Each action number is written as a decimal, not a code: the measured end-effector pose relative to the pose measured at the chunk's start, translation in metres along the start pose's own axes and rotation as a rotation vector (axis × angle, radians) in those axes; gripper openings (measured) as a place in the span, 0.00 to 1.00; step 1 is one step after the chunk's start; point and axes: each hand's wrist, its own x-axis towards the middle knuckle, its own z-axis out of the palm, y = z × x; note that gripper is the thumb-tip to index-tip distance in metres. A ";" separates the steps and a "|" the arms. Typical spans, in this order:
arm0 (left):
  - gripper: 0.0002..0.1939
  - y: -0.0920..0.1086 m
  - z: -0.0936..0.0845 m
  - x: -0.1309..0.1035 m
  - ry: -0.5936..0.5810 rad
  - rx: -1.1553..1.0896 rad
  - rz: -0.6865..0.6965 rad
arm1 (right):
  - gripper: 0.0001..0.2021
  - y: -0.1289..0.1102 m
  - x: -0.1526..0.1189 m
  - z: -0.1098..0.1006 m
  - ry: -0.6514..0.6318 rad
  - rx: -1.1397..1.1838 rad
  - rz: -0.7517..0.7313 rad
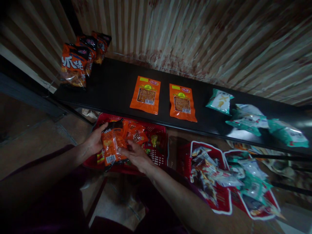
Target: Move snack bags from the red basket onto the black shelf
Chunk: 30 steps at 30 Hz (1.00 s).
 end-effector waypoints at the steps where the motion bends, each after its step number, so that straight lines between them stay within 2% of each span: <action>1: 0.13 0.000 0.000 0.000 -0.006 -0.007 0.001 | 0.27 0.000 0.000 0.001 0.003 0.008 -0.006; 8: 0.13 0.004 0.005 -0.008 -0.030 -0.046 0.026 | 0.21 0.005 0.003 0.002 0.023 0.081 -0.066; 13: 0.17 0.006 0.002 -0.012 -0.217 0.058 -0.045 | 0.22 0.002 0.003 0.003 0.037 0.018 -0.131; 16: 0.16 0.004 -0.001 -0.012 -0.270 0.131 -0.065 | 0.26 0.000 0.002 0.003 0.086 -0.047 -0.184; 20: 0.14 0.002 0.001 -0.013 -0.225 0.121 -0.049 | 0.29 0.000 0.001 0.003 0.069 -0.073 -0.251; 26: 0.10 -0.002 0.005 -0.015 -0.116 0.040 0.085 | 0.22 0.005 0.004 0.002 0.091 -0.116 -0.322; 30: 0.09 -0.004 0.004 -0.013 -0.098 -0.001 0.134 | 0.20 0.006 0.007 0.002 0.125 -0.135 -0.408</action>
